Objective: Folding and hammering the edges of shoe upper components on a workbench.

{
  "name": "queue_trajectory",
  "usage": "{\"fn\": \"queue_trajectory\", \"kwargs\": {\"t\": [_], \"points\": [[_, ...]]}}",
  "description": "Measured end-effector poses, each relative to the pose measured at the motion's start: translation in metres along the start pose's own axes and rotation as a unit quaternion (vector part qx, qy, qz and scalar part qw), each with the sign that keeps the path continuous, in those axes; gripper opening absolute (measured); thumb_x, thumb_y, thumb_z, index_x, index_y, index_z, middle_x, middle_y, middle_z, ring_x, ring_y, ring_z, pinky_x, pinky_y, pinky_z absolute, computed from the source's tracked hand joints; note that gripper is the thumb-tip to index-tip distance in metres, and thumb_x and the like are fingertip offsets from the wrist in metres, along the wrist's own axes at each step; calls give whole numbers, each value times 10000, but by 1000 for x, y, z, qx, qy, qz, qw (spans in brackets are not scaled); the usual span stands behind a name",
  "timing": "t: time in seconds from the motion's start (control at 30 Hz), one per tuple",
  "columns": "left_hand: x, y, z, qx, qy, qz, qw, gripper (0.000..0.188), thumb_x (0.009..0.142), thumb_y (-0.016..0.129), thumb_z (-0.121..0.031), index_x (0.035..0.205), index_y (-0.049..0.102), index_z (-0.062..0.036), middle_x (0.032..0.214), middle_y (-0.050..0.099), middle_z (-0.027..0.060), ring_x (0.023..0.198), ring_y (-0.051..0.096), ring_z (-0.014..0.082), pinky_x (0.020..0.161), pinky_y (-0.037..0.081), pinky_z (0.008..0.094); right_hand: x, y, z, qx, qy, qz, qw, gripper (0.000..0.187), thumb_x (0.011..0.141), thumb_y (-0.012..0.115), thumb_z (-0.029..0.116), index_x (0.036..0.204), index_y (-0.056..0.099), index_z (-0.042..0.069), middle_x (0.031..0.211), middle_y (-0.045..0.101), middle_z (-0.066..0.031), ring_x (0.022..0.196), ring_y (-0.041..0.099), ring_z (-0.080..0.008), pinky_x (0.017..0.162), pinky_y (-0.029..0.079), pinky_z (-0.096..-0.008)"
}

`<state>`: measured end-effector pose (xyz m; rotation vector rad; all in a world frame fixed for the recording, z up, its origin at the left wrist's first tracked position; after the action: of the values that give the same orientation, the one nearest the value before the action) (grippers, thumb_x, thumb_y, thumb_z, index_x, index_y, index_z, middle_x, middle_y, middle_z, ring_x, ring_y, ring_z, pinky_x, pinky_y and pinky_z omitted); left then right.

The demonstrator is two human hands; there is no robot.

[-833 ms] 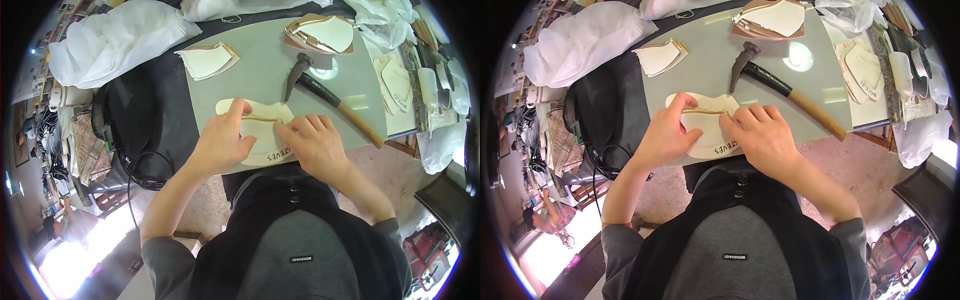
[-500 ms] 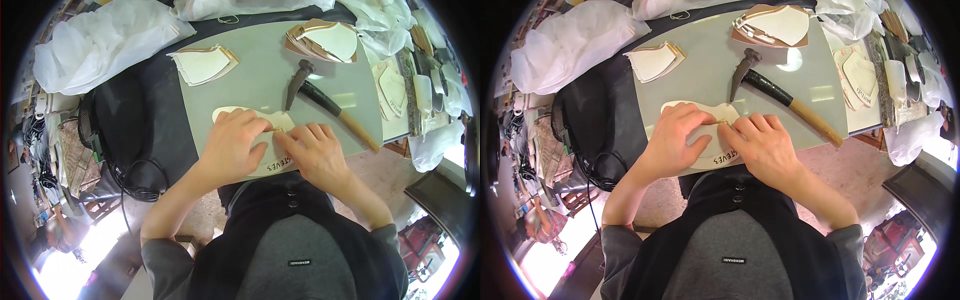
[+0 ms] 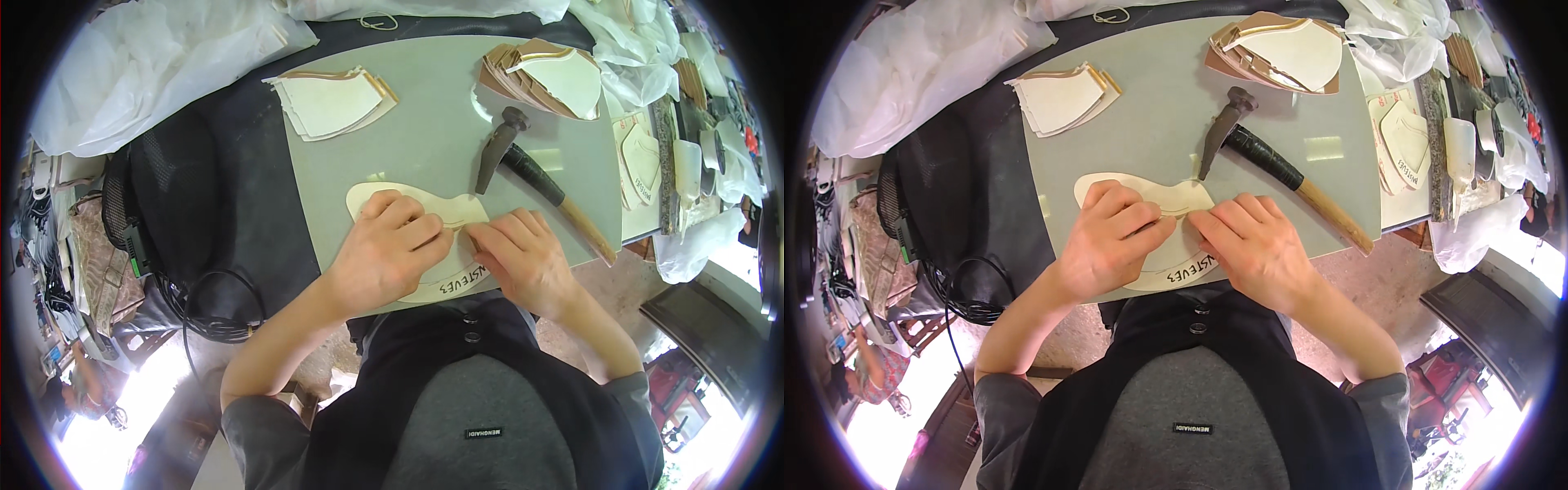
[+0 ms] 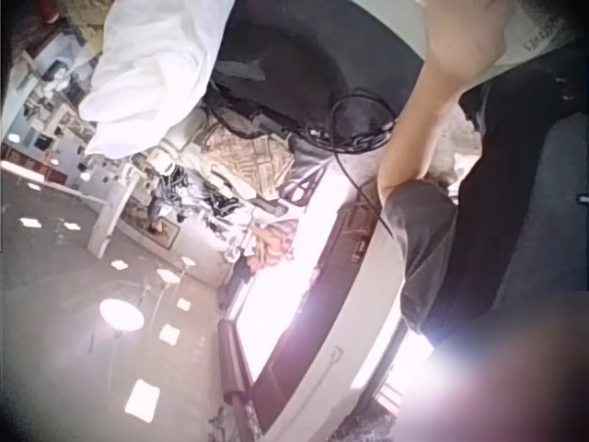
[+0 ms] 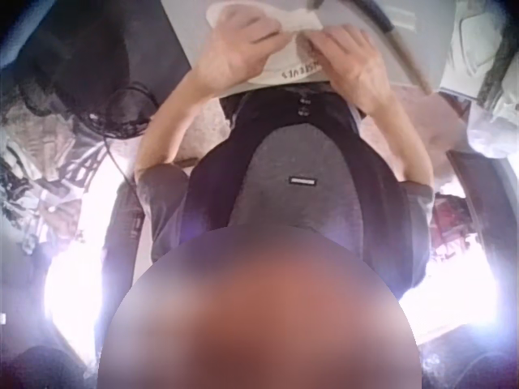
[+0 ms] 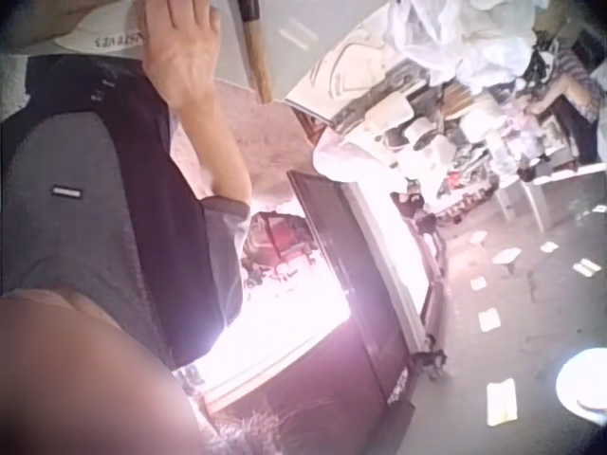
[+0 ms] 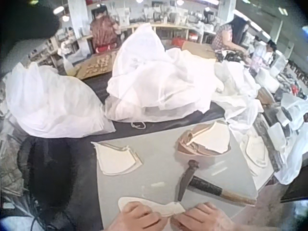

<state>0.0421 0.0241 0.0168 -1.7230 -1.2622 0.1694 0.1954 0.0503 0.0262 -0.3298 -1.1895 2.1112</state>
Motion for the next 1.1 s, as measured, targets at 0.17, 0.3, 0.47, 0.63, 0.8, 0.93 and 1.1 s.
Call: {"fn": "queue_trajectory", "kwargs": {"t": [0.17, 0.3, 0.47, 0.63, 0.8, 0.93, 1.1], "points": [[1, 1, -1, 7, 4, 12, 1000, 388, 617, 691, -3, 997, 724, -70, 931, 614, 1, 883, 584, 214, 861, 443, 369, -2, 1, 8, -66, -39, 16, 997, 524, 720, 697, 34, 1240, 675, 97, 932, 586, -18, 881, 587, -216, 814, 478, -360], [2, 0, -2, 14, 11, 10, 1000, 386, 629, 684, -5, 1008, 722, -63, 933, 611, 13, 880, 582, 219, 852, 453, 373, -1, 0, 12, -98, -38, 32, 994, 514, 734, 672, 40, 1245, 678, 97, 947, 583, -16, 887, 586, -216, 822, 486, -350], [0, -2, -6, 19, 20, -3, 1000, 383, 638, 681, -2, 1016, 709, -48, 943, 612, 30, 878, 587, 231, 829, 471, 387, 0, -14, -9, -51, -18, 21, 998, 493, 734, 684, 10, 1225, 671, 56, 970, 592, -55, 920, 597, -260, 845, 499, -381], [-3, -2, -7, 34, 32, 3, 999, 383, 634, 685, 4, 1014, 696, -37, 953, 617, 42, 878, 595, 236, 819, 477, 387, 17, -52, -29, -75, 29, -143, 986, 490, 777, 664, -46, 1261, 625, 25, 1017, 601, -92, 981, 609, -314, 852, 515, -425], [0, -4, -8, 34, 42, -9, 998, 380, 633, 688, 0, 1011, 694, -32, 949, 612, 44, 859, 592, 239, 812, 480, 385, 16, -32, -46, -94, 115, -84, 985, 443, 834, 658, -31, 1265, 555, -15, 1078, 629, -144, 869, 649, -360, 710, 548, -417], [-3, -4, -8, 37, 45, -25, 998, 376, 635, 692, -13, 1010, 693, -27, 942, 607, 43, 852, 591, 238, 812, 481, 384, -2, -45, -11, 40, 13, -65, 997, 320, 896, 667, 58, 1194, 567, 1, 853, 611, -158, 668, 636, -368, 596, 532, -443], [-3, -2, -8, 25, 43, -10, 999, 383, 634, 699, -23, 1017, 699, -31, 942, 600, 42, 868, 586, 234, 824, 481, 387, -8, -32, -1, -41, 53, 44, 997, 223, 966, 652, 222, 999, 559, 21, 799, 616, -111, 609, 632, -331, 522, 493, -430]]}}
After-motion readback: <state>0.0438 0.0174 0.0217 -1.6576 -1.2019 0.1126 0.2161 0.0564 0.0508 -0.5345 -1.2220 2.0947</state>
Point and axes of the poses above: each hand's wrist, its own x-axis towards the middle knuckle, its own y-axis out of the palm, z = x × y, the point moved 7 cm from there along x, towards the middle knuckle
